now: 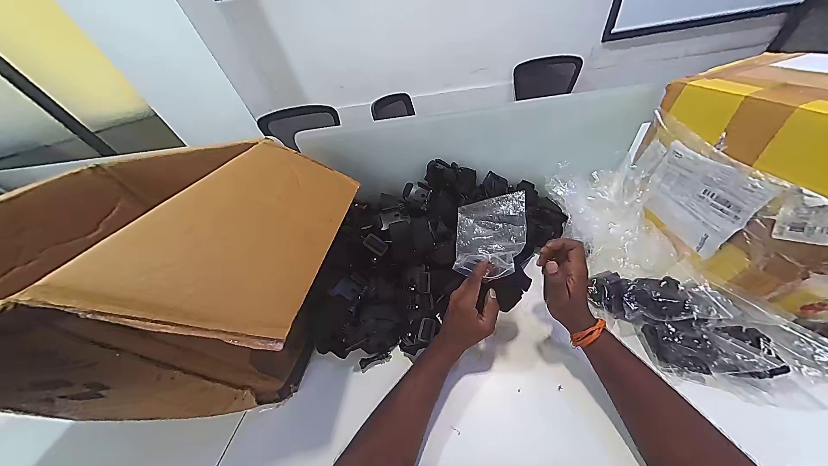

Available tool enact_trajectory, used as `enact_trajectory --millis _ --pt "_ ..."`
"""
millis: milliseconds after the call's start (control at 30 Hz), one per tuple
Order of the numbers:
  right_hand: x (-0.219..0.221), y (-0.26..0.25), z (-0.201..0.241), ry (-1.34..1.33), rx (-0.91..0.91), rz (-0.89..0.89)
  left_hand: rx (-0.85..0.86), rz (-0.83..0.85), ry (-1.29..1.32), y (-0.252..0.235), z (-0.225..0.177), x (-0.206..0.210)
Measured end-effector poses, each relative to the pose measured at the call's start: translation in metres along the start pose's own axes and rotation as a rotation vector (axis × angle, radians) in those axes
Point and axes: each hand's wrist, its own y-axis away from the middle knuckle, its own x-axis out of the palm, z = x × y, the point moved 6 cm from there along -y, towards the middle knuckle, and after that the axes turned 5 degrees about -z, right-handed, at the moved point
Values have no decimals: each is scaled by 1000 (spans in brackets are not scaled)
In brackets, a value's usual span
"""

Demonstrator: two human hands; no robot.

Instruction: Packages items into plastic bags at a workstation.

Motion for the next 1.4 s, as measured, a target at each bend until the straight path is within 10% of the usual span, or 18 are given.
enact_trajectory --millis 233,533,867,1033,1400 --pt "39 16 3 -317 298 448 -68 -71 -8 0 3 -5" --pt "43 19 -8 -299 396 468 -109 180 -51 0 10 4" --pt "23 6 16 -531 332 735 -250 26 -400 -3 30 -11" --pt "31 7 37 -143 -15 475 -188 188 -467 -1 26 -5" --pt "28 9 4 49 -5 424 -102 178 -441 -3 21 0"
